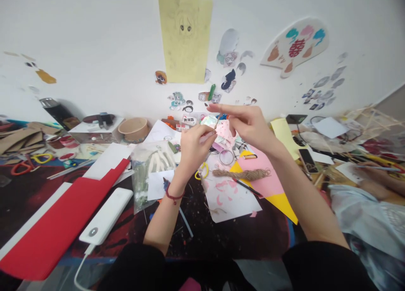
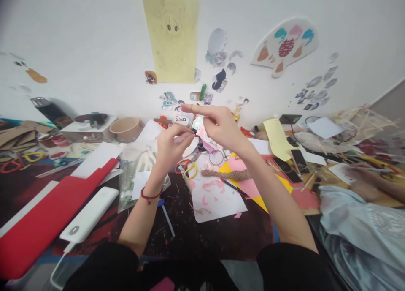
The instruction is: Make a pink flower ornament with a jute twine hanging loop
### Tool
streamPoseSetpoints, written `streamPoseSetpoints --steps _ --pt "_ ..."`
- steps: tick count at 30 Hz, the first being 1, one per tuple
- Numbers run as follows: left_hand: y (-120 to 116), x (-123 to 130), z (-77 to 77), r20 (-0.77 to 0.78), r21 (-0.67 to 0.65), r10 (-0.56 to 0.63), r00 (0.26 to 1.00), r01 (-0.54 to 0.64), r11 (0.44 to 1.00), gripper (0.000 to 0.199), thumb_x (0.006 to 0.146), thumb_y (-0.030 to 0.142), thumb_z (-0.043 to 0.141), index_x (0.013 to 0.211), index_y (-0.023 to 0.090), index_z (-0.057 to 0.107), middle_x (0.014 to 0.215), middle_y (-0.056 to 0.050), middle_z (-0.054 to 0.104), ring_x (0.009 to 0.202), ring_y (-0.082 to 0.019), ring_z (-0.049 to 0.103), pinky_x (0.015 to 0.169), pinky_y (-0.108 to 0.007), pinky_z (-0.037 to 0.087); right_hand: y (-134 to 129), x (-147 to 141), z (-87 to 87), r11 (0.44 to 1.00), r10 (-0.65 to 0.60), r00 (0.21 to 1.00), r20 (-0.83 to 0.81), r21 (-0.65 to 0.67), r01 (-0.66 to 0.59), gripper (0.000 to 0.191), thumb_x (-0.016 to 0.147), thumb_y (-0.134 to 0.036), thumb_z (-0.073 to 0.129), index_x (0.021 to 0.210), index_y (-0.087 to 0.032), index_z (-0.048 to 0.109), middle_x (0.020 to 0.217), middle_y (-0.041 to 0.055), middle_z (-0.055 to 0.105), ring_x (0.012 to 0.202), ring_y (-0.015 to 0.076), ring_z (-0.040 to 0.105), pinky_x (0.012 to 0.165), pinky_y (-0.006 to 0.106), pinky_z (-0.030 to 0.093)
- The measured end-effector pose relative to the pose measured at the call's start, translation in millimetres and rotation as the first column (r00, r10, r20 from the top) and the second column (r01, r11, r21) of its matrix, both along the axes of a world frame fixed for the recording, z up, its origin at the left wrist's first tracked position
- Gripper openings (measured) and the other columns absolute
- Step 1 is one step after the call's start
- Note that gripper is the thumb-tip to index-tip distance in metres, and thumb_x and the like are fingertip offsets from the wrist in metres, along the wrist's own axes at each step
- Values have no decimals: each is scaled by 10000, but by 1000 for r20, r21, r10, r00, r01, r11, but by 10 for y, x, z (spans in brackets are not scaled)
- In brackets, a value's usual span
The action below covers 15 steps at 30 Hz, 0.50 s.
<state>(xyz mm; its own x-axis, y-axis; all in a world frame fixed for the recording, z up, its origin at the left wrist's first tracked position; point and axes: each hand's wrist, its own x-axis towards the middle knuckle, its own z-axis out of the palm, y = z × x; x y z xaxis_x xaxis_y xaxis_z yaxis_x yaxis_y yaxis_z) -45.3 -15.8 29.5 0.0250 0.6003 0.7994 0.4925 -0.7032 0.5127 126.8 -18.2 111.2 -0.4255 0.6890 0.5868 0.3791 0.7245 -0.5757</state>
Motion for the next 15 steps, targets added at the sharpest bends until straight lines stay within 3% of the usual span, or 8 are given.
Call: streamPoseSetpoints --steps 1,3,6,8,11,13,15 --pt "-6 1 -2 -5 3 -6 1000 6 1000 49 873 204 704 844 216 667 839 8 746 798 -160 679 748 -302 464 -1 12 25 986 -92 989 116 149 74 576 817 -75 436 1264 -283 734 1204 15 765 561 121 555 542 302 379" --pt "-27 8 1 -16 9 -14 1000 14 1000 64 872 199 708 832 214 660 829 13 741 781 -153 676 743 -300 457 13 42 90 887 -298 904 305 438 145 549 809 -45 434 1195 -255 762 1069 26 795 703 177 633 600 321 359" --pt "-65 32 12 -25 21 -14 1000 15 1000 83 875 200 712 817 214 655 797 19 725 745 -145 658 726 -303 431 47 64 195 721 -552 704 447 679 135 401 784 -40 465 948 -217 786 860 50 776 748 220 631 601 344 278" --pt "-82 58 8 -29 51 19 999 -18 999 93 878 207 721 815 215 651 789 24 716 738 -142 652 729 -315 403 61 46 244 678 -643 606 470 717 164 303 779 -59 482 811 -194 751 761 68 734 683 217 594 587 352 232" --pt "-87 114 -26 -51 145 145 988 -136 980 112 896 220 714 809 217 644 766 32 693 713 -141 635 747 -342 353 49 -25 280 659 -712 521 471 705 263 240 772 -89 497 778 -172 722 725 96 698 650 228 578 592 357 223" --pt "-84 152 -62 -80 233 263 961 -239 943 111 927 225 678 820 220 649 744 28 672 688 -145 615 761 -356 335 18 -77 307 673 -722 476 502 669 317 225 760 -92 506 771 -166 717 708 109 674 662 244 586 611 361 237" --pt "-84 181 -99 -112 342 397 911 -340 876 111 954 217 635 846 222 659 731 18 661 676 -155 599 776 -367 330 -21 -110 359 740 -663 497 560 592 320 207 753 -94 519 747 -170 712 688 114 647 704 265 598 644 368 256"
